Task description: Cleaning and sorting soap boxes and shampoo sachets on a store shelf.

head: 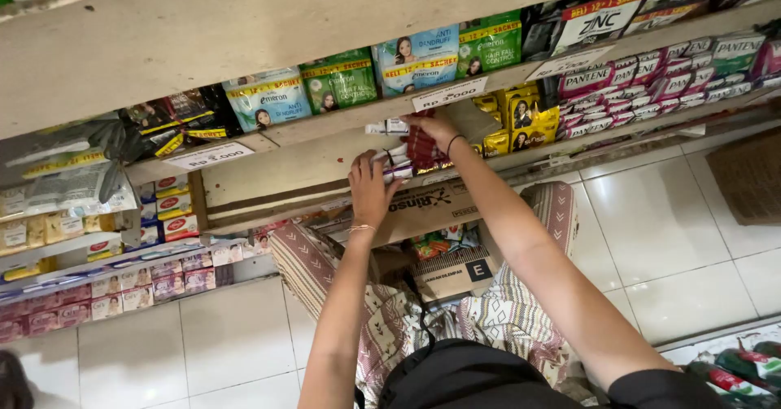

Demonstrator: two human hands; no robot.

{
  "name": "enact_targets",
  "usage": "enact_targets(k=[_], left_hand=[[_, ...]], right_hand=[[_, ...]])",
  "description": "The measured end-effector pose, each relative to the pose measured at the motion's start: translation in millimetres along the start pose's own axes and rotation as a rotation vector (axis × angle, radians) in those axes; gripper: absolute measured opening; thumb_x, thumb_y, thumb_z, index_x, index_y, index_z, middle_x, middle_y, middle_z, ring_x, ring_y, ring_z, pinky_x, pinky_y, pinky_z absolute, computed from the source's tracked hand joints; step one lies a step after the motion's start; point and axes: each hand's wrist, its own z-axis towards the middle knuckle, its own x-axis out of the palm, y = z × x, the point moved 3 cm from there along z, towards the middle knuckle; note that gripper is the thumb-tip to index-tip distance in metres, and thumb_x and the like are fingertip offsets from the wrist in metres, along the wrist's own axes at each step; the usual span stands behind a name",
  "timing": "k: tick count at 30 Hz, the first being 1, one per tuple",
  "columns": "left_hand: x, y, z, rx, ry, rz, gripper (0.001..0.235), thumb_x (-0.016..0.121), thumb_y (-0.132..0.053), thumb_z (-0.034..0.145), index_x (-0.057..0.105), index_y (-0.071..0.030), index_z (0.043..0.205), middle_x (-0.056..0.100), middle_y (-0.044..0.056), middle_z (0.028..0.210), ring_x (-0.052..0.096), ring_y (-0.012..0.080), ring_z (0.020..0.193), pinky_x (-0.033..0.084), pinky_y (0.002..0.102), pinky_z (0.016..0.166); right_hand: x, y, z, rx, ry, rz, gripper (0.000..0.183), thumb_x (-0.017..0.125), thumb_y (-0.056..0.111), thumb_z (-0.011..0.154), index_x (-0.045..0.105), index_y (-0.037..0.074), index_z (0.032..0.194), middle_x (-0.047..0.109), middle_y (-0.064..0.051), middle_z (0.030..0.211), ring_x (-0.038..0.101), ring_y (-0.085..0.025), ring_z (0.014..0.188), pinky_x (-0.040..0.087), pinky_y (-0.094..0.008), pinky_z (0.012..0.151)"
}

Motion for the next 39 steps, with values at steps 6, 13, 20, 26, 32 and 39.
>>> enact_targets(k=[6,13,20,26,32,39], left_hand=[[3,2,-1,-0.053,0.079,-0.006,0.062,0.083,-0.029,0.083,0.055,-0.006,0.133,0.044,0.018,0.145,0.040,0.0407,0.134,0.037,0.054,0.105],[-8,0,6,-0.043,0.028,-0.117,0.063,0.083,-0.028,0.082,0.056,-0.008,0.135,0.045,0.017,0.147,0.039,0.0407,0.140,0.041,0.055,0.105],[2,12,9,-0.074,0.012,-0.190,0.071,0.089,-0.031,0.076,0.058,-0.011,0.136,0.036,0.022,0.156,0.033,0.0462,0.145,0.038,0.056,0.113],[14,25,9,-0.141,0.077,-0.216,0.075,0.091,-0.037,0.074,0.057,-0.013,0.136,0.032,0.023,0.161,0.030,0.0501,0.147,0.037,0.058,0.116],[15,29,6,-0.131,0.092,-0.195,0.073,0.089,-0.037,0.075,0.058,-0.014,0.137,0.031,0.022,0.164,0.030,0.0495,0.148,0.039,0.058,0.115],[12,26,9,-0.209,0.149,-0.207,0.080,0.090,-0.041,0.071,0.057,-0.021,0.141,0.029,0.020,0.164,0.025,0.0504,0.149,0.038,0.062,0.114]], right_hand=[[19,19,-24,-0.193,0.104,-0.638,0.061,0.087,0.043,0.078,0.069,0.006,0.122,0.073,-0.011,0.119,0.069,-0.024,0.110,0.051,-0.038,0.098],[9,-1,-17,-0.315,0.013,-0.553,0.052,0.086,0.042,0.078,0.073,0.006,0.113,0.075,-0.013,0.110,0.073,-0.026,0.102,0.056,-0.038,0.091],[7,2,-21,-0.328,-0.057,-0.560,0.042,0.086,0.031,0.075,0.075,0.006,0.107,0.076,-0.014,0.103,0.074,-0.027,0.097,0.056,-0.038,0.088],[-1,4,-30,-0.267,-0.005,-0.239,0.046,0.083,0.028,0.077,0.073,0.005,0.115,0.077,-0.011,0.109,0.073,-0.024,0.099,0.056,-0.037,0.090],[-15,19,-42,-0.380,-0.214,-0.045,0.054,0.082,0.026,0.080,0.064,0.001,0.125,0.072,-0.012,0.124,0.067,-0.025,0.114,0.050,-0.036,0.099],[-46,42,-7,-0.507,-0.204,-0.831,0.056,0.067,0.048,0.095,0.068,0.003,0.127,0.066,-0.023,0.127,0.059,-0.042,0.118,0.046,-0.049,0.098]])
